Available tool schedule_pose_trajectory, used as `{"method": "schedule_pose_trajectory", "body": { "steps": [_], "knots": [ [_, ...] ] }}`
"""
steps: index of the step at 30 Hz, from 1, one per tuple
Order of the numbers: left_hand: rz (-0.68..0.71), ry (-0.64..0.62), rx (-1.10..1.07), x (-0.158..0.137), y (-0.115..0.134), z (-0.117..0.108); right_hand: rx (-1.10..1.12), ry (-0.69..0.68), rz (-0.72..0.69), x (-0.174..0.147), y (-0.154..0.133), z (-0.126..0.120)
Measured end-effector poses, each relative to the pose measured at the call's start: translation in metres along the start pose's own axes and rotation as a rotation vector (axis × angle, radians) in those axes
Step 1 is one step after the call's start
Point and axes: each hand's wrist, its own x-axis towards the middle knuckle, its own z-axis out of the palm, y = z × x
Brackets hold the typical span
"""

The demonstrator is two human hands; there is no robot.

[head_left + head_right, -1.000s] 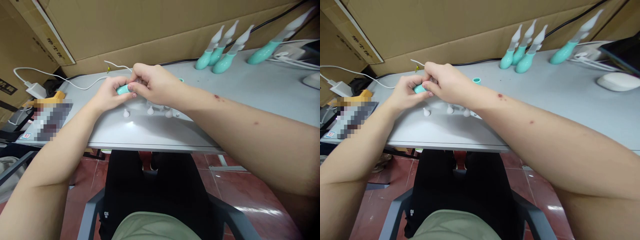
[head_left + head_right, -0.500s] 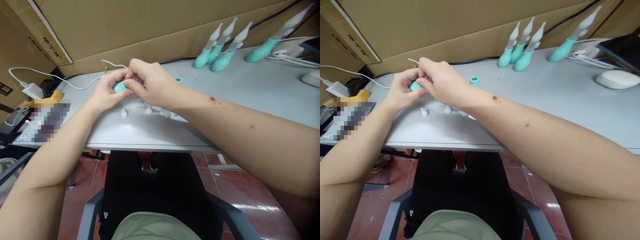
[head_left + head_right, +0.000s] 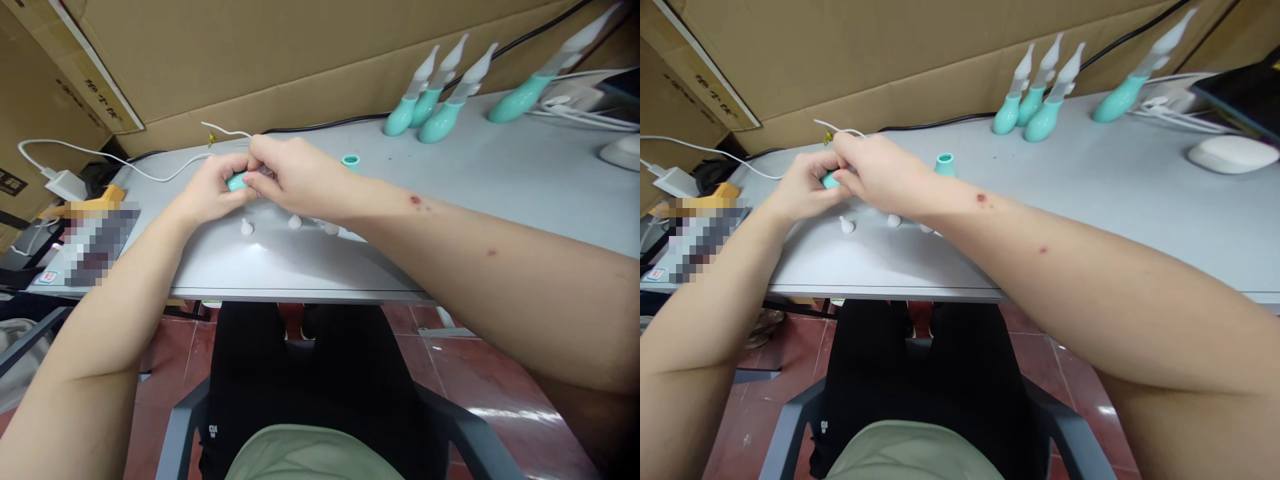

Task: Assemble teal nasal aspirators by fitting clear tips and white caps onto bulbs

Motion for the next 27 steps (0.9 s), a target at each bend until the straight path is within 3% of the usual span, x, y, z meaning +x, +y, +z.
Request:
{"method": "schedule_pose_trajectory", "body": {
  "steps": [4, 5, 12, 22, 27],
  "knots": [
    [-0.016, 0.030, -0.019, 0.002, -0.006, -0.003, 0.013, 0.102, -0.070, -0.004, 0.007, 0.006],
    [-0.018, 0.049, -0.030, 0.002, -0.009, -0.004, 0.031, 0.075, -0.080, -0.005, 0.008, 0.008],
    [-0.067, 0.217, -0.056, 0.002, -0.026, -0.014, 0.046, 0.166, -0.049, -0.007, -0.002, 0.020],
    [-0.071, 0.216, -0.042, 0.004, -0.029, -0.008, -0.381, -0.257, -0.243, -0.011, -0.012, 0.022],
    [-0.080, 0.232, -0.083, 0.004, -0.026, -0.007, -0.479, -0.340, -0.282, -0.009, -0.011, 0.023]
  ]
}}
